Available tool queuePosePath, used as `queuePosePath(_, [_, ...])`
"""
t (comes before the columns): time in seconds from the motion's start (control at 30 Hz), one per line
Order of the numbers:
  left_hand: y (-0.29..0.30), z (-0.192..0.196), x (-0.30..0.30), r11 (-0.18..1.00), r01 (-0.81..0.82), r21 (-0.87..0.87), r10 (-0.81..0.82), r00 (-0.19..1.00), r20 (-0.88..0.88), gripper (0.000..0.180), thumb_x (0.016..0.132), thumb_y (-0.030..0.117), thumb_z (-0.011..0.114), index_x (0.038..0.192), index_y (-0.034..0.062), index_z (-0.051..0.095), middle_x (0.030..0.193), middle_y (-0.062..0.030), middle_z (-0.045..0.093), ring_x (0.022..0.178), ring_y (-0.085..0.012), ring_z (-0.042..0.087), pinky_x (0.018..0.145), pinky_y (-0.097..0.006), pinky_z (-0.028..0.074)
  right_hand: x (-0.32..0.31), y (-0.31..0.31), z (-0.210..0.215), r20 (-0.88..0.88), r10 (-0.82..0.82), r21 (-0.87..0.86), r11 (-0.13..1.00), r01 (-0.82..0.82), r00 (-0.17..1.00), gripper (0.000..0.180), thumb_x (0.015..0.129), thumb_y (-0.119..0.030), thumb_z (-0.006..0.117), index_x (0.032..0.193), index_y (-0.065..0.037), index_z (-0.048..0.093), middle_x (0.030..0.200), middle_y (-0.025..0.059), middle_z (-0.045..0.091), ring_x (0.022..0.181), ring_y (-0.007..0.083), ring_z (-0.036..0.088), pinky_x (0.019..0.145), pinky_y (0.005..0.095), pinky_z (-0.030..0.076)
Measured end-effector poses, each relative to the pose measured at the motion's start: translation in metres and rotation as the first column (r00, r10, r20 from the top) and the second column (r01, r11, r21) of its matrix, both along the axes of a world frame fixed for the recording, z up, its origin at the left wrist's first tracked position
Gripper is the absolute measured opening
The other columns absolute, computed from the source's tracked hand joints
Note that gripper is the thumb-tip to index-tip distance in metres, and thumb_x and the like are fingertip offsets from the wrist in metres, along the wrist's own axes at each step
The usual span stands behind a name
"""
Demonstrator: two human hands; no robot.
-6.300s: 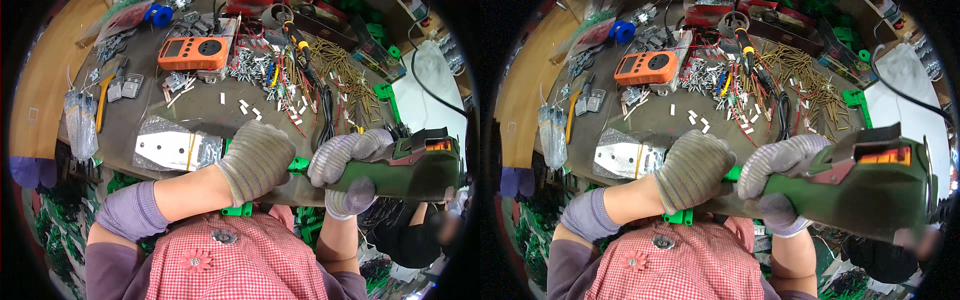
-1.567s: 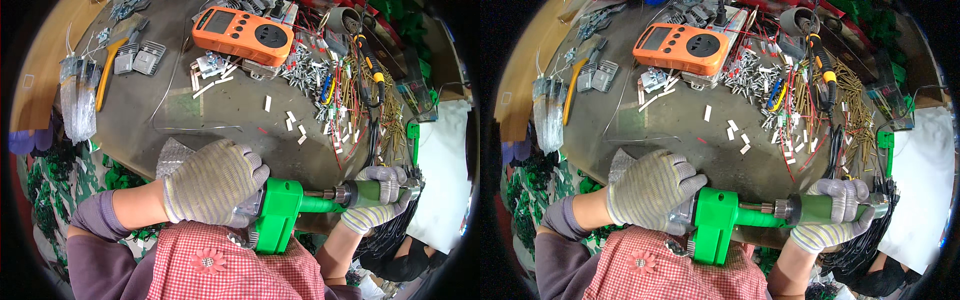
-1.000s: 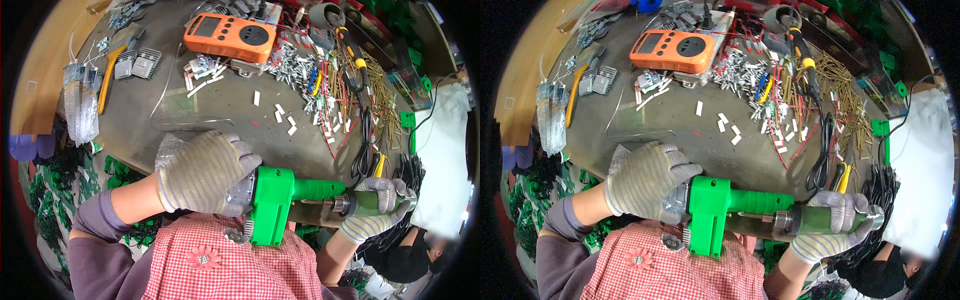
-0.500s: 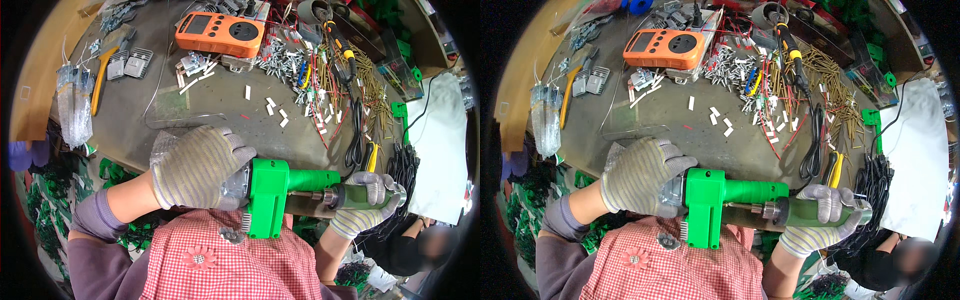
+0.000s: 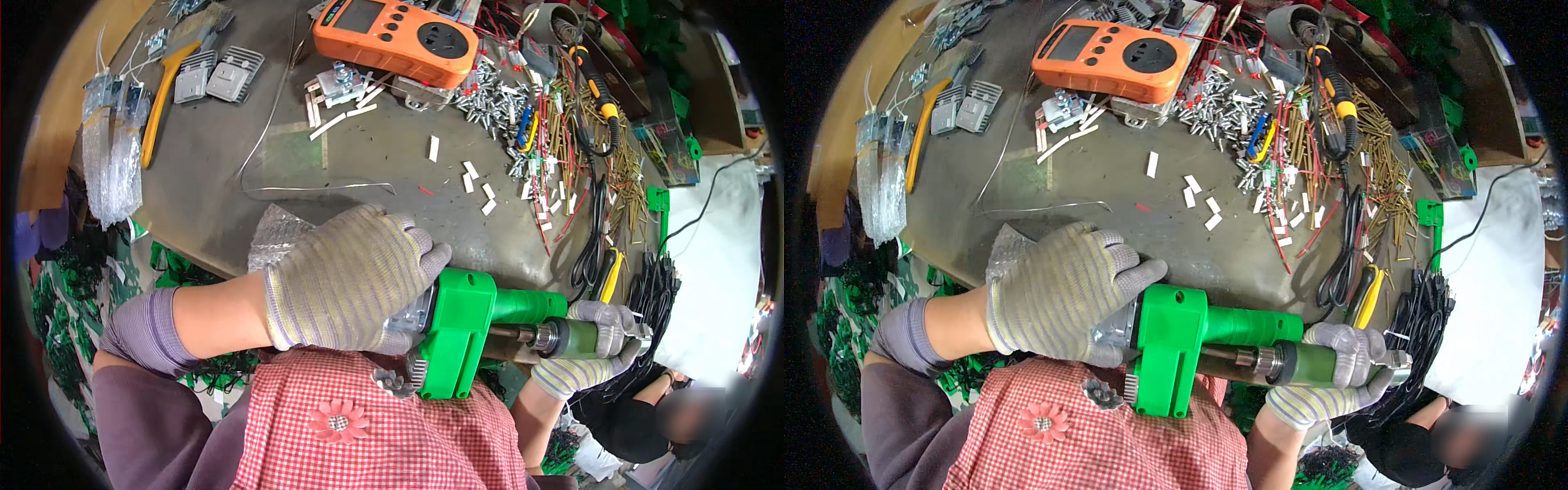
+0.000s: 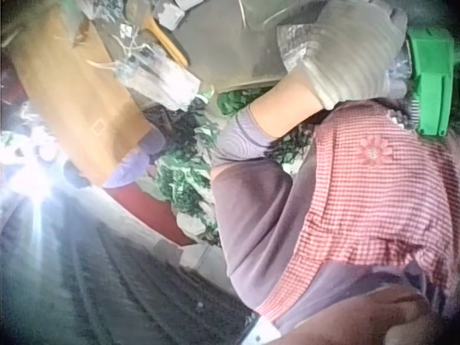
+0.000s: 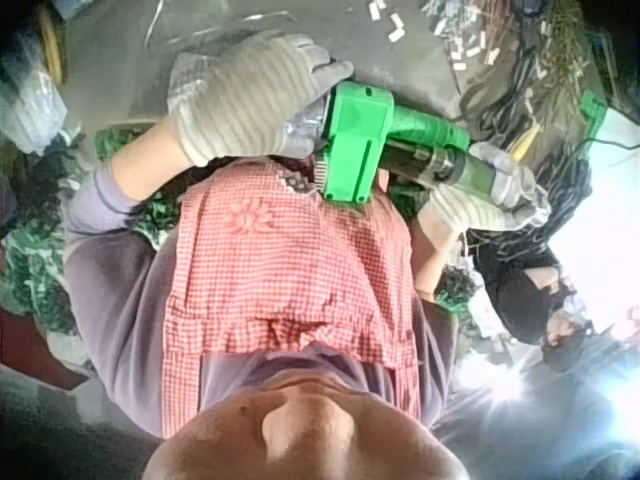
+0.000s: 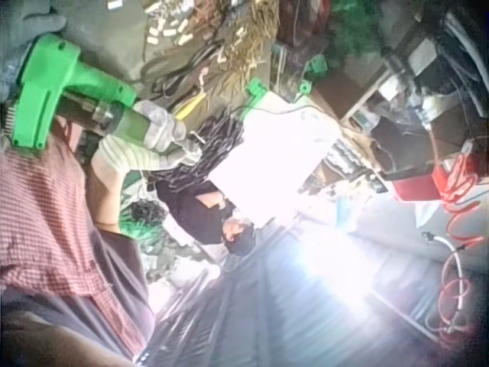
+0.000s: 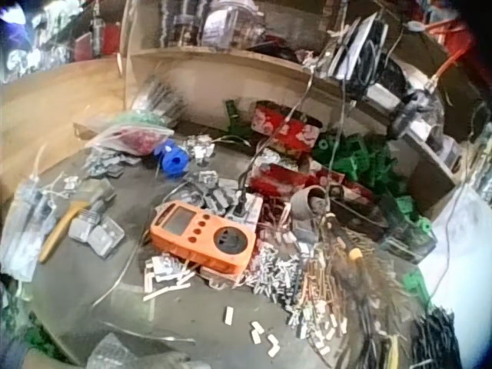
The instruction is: Assembling the wiring and housing of a green handheld electronic device.
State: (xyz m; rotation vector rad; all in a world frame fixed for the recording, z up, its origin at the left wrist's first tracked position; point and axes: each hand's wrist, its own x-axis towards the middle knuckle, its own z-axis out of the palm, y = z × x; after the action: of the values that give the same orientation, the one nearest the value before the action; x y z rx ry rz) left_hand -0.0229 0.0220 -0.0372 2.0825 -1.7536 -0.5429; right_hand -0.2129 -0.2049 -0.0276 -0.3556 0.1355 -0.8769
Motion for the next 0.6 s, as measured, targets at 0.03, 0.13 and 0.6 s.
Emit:
queuePosePath(0.03, [0.0006, -0.0013, -0.0002, 0.999, 0.009, -0.034, -0.008, 1.000, 0.016, 0.090, 0.063, 0.053, 0.081, 0.131, -0.0015, 0.057, 0.110, -0.0154, 0.064, 0.104, -0.0315, 0.061, 0.091, -0.045, 0.047, 0.0018, -0.0003, 0.0010, -0.015, 0.004, -0.006, 1.000, -0.005, 1.000, 0.019, 0.089, -0.019, 0.072, 0.088, -0.011, 0.055, 0.052, -0.0113, 0.037, 0.044, 0.0022, 0.037, 0.061, 0.0214, 0.046])
queuePosePath(0.13, [0.0003, -0.0040, 0.0011, 0.998, 0.017, -0.067, -0.017, 1.000, 0.006, 0.091, 0.064, 0.053, 0.081, 0.131, -0.0030, 0.056, 0.110, -0.0161, 0.064, 0.104, -0.0318, 0.061, 0.091, -0.045, 0.048, 0.0029, -0.0034, -0.0028, 0.104, 0.092, 0.030, 0.995, -0.095, 0.990, 0.019, 0.087, -0.017, 0.073, 0.087, -0.012, 0.055, 0.052, -0.0112, 0.038, 0.044, 0.0016, 0.037, 0.056, 0.0183, 0.044])
queuePosePath(0.6, [0.0019, -0.0078, 0.0001, 0.992, 0.022, -0.121, -0.018, 0.999, 0.038, 0.090, 0.067, 0.052, 0.081, 0.132, -0.0045, 0.055, 0.111, -0.0183, 0.065, 0.102, -0.0325, 0.063, 0.090, -0.044, 0.050, 0.0044, 0.0036, 0.0004, 0.114, 0.006, 0.072, 0.997, -0.014, 0.993, 0.020, 0.084, -0.011, 0.074, 0.082, -0.013, 0.053, 0.055, -0.0097, 0.043, 0.043, 0.0012, 0.038, 0.048, 0.0175, 0.037])
